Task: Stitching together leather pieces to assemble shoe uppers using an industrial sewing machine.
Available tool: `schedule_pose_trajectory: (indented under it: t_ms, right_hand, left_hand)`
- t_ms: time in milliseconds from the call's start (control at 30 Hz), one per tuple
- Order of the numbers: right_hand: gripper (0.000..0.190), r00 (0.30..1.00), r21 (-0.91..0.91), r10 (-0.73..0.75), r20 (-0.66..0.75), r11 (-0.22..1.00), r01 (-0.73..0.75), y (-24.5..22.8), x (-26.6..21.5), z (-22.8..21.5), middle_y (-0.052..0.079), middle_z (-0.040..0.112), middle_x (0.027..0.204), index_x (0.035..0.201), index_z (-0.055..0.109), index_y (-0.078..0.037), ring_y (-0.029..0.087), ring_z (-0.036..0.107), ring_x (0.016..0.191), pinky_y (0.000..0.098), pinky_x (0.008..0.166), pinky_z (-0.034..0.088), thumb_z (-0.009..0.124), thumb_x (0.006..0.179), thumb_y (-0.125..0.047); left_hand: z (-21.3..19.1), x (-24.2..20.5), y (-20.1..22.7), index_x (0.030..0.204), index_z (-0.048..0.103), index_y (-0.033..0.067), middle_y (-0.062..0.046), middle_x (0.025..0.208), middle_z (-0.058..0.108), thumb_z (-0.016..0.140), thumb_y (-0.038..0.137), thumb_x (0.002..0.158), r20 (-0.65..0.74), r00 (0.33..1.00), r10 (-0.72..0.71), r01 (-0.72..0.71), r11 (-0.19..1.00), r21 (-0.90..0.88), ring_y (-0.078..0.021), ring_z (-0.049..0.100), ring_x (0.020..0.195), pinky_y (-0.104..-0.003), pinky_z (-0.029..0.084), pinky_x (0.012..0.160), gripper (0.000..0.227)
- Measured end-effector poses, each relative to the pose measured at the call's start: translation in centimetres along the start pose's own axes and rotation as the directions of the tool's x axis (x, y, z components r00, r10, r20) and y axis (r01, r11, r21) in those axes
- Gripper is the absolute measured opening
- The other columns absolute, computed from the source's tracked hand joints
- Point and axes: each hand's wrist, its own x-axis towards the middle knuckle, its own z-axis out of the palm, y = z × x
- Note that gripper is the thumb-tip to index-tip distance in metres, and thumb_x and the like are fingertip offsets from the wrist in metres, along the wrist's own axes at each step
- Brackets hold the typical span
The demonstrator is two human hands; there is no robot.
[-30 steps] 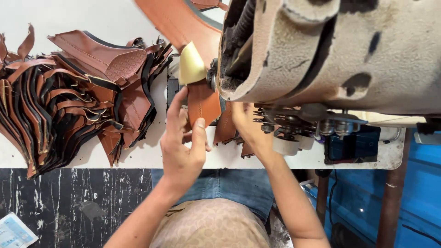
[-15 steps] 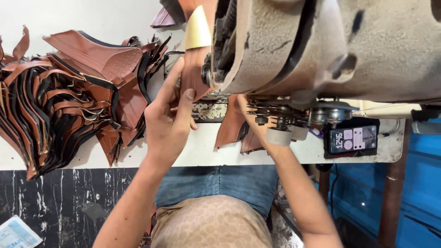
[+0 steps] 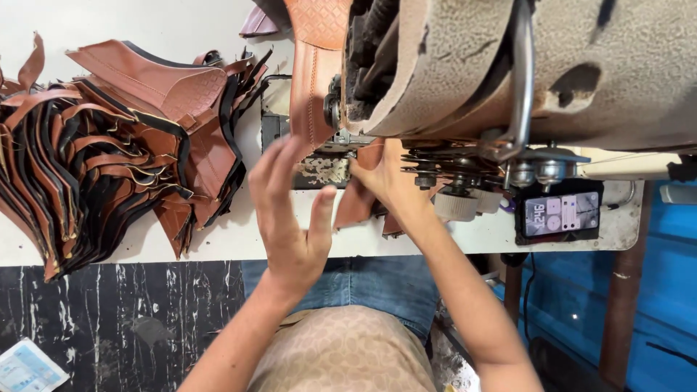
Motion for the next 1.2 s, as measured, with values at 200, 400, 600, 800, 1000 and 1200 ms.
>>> schedule_pose_trajectory:
  t_ms: [200,400,600,800,1000,1200]
  right_hand:
    - [0.05,0.966,0.098,-0.174,-0.194,0.976,0.195,1.8,-1.6,0.6,0.021,0.071,0.091,0.107,0.069,0.003,0.036,0.069,0.077,0.0484,0.072,0.056,0.083,0.081,-0.037]
    - [0.047,0.742,0.083,-0.299,-0.601,0.899,0.429,0.6,-6.1,-1.4,0.016,0.067,0.101,0.112,0.064,0.003,0.026,0.066,0.088,0.0373,0.08,0.057,0.093,0.082,-0.019]
    - [0.043,0.771,0.453,-0.435,-0.465,0.631,0.63,-4.3,-5.9,-1.0,0.011,0.066,0.113,0.142,0.055,0.006,0.02,0.066,0.098,0.0302,0.079,0.056,0.071,0.103,-0.005]
    - [0.03,1.0,0.975,-0.006,-0.015,0.22,0.016,-6.0,-2.8,-2.3,0.005,0.069,0.095,0.13,0.067,0.005,0.006,0.057,0.073,0.0175,0.063,0.045,0.071,0.1,0.0]
    - [0.026,0.996,0.965,-0.086,-0.008,0.259,0.03,-5.2,-1.7,-3.7,0.012,0.074,0.118,0.125,0.07,0.006,0.012,0.071,0.104,0.0227,0.094,0.057,0.069,0.099,0.007]
    - [0.022,0.989,0.922,-0.086,-0.122,0.36,0.145,-5.6,-2.1,-4.5,0.011,0.075,0.116,0.119,0.071,0.006,0.012,0.074,0.102,0.0247,0.094,0.061,0.07,0.097,0.007]
  left_hand:
    - [-0.4,4.0,-3.6,0.15,0.055,0.0113,-0.008,0.159,0.049,0.057,0.005,0.118,0.108,0.994,-0.018,0.013,0.999,0.05,-0.0274,0.053,0.15,-0.038,0.047,0.124,0.032]
    - [-2.0,3.3,-1.2,0.147,0.053,0.011,-0.015,0.153,0.048,0.066,0.01,0.106,0.008,0.989,0.15,-0.146,0.95,0.278,-0.0386,0.048,0.142,-0.049,0.042,0.119,0.043]
    - [-1.8,-0.2,-0.3,0.153,0.025,0.006,-0.011,0.135,0.067,0.057,0.007,0.103,0.132,0.945,-0.299,0.324,0.908,-0.266,-0.0205,0.075,0.103,-0.031,0.059,0.086,0.059]
    - [-2.0,2.2,-0.5,0.144,0.056,0.0059,-0.015,0.13,0.073,0.062,-0.001,0.102,0.074,0.964,-0.257,0.263,0.961,-0.084,-0.0213,0.078,0.106,-0.031,0.06,0.089,0.042]
    - [-0.5,3.9,-0.2,0.143,0.058,0.0047,-0.013,0.128,0.074,0.06,-0.001,0.102,0.095,0.953,-0.288,0.294,0.954,-0.054,-0.0196,0.078,0.107,-0.029,0.059,0.088,0.041]
    - [-0.2,3.3,-1.0,0.115,0.066,0.004,-0.008,0.104,0.073,0.066,0.002,0.107,0.072,0.968,-0.242,0.25,0.956,-0.151,-0.0201,0.075,0.093,-0.029,0.057,0.084,0.009]
